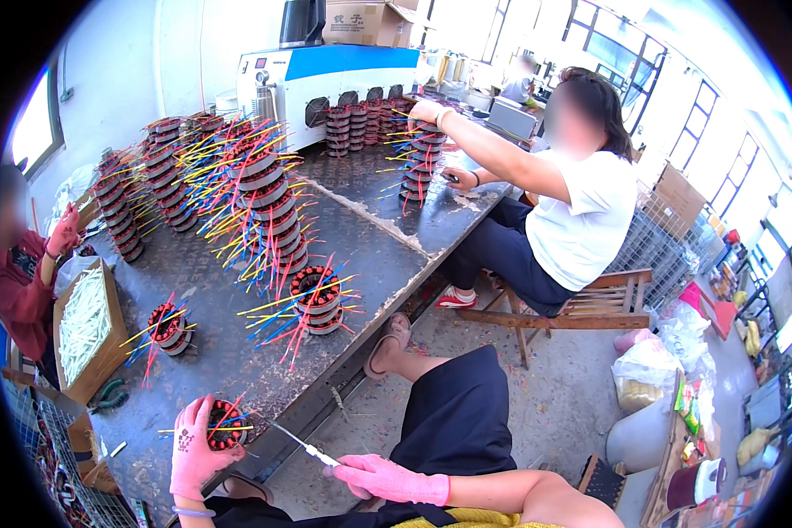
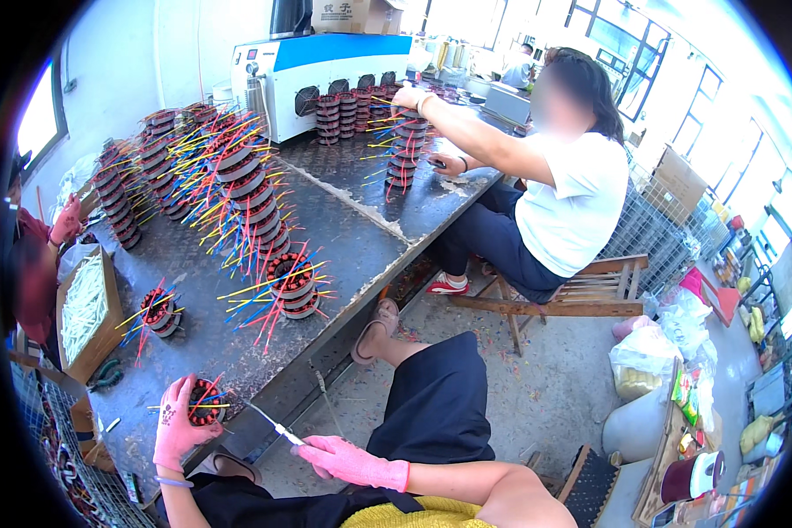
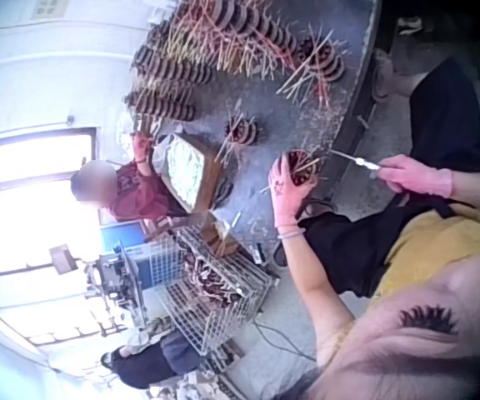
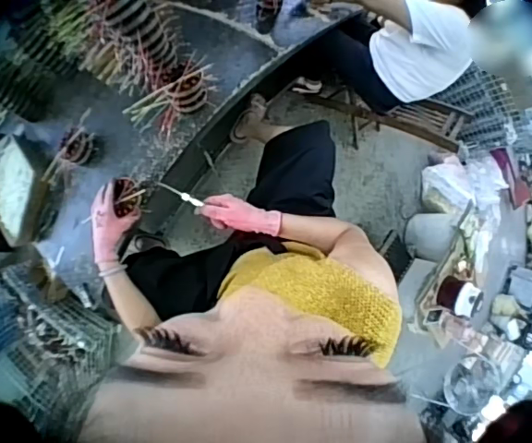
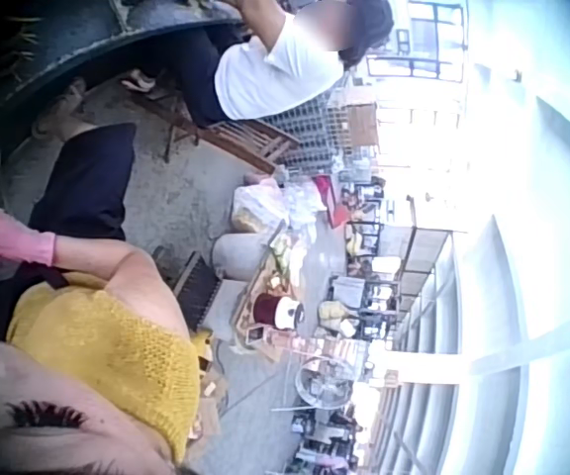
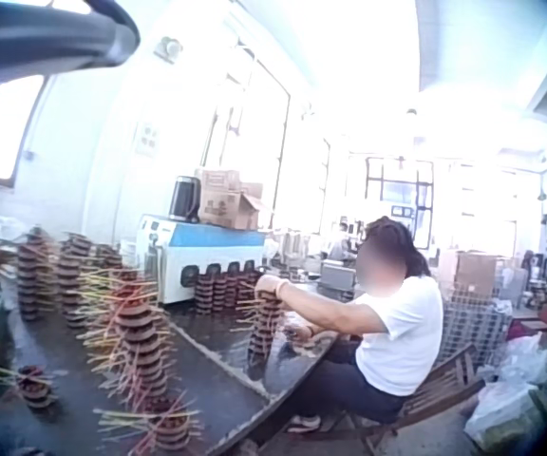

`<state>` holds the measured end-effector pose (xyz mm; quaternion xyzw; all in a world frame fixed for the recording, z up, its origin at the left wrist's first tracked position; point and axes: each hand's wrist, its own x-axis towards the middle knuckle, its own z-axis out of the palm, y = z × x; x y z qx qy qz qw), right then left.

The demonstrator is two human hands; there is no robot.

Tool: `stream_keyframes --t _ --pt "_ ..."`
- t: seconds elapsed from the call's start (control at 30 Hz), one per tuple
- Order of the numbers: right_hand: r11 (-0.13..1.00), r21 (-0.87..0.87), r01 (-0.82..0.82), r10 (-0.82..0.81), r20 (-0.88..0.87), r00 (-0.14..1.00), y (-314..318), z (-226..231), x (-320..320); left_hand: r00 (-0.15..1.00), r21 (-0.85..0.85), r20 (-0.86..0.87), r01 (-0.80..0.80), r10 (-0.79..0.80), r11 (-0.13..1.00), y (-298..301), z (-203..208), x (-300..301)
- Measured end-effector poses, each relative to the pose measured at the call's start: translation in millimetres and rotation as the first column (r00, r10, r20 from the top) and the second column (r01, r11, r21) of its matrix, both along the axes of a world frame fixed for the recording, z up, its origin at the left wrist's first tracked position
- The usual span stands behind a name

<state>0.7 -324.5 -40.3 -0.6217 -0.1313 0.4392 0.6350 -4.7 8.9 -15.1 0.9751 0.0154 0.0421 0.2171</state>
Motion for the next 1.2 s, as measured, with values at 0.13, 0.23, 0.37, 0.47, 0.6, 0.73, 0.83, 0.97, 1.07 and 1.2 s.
stream_keyframes --t 0.13,0.23,0.37,0.47,0.6,0.73,0.83,0.97,1.07,1.2 --pt "1.000 -0.017 -0.007 0.008 0.009 1.000 -0.5 1.3 1.0 1.000 -0.011 -0.004 -0.001 0.001 1.000 -0.2 -0.6 0.8" --pt "1.000 -0.022 -0.016 0.017 0.011 1.000 -0.7 3.3 1.0 1.000 -0.009 0.004 0.008 -0.008 1.000 0.1 -1.0 1.1" --pt "1.000 -0.018 -0.026 0.026 0.006 1.000 -0.3 3.4 2.4 1.000 -0.014 0.006 0.000 0.000 1.000 -0.5 -0.5 0.1" --pt "0.999 -0.030 -0.032 0.032 0.006 0.999 0.7 0.1 3.2 1.000 -0.022 0.012 0.001 -0.001 1.000 1.0 -1.7 -0.6" --pt "1.000 0.014 0.006 -0.006 -0.014 1.000 3.5 -1.7 0.9 1.000 -0.011 0.018 0.007 -0.007 1.000 -0.6 0.0 0.6" --pt "1.000 -0.002 -0.009 0.009 -0.011 1.000 4.9 2.4 0.9 1.000 -0.002 0.015 0.009 -0.009 1.000 2.2 -1.7 -0.5" --pt "1.000 -0.006 -0.006 0.006 -0.005 1.000 3.1 -0.6 0.7 1.000 -0.002 -0.014 0.003 -0.003 1.000 0.8 0.2 -0.1" --pt "1.000 0.003 0.024 -0.024 -0.046 0.999 -6.3 -6.9 1.1 0.999 -0.007 0.028 0.032 -0.032 0.999 -7.1 -5.0 6.0" --pt "1.000 0.014 0.018 -0.018 -0.042 0.999 -6.1 -1.3 2.9 0.999 -0.007 0.036 0.008 -0.008 1.000 -9.0 -3.4 2.7" --pt "1.000 0.012 -0.020 0.021 -0.049 0.999 10.0 -0.7 5.9 0.998 0.003 0.050 -0.029 0.028 1.000 3.7 8.6 -6.7"
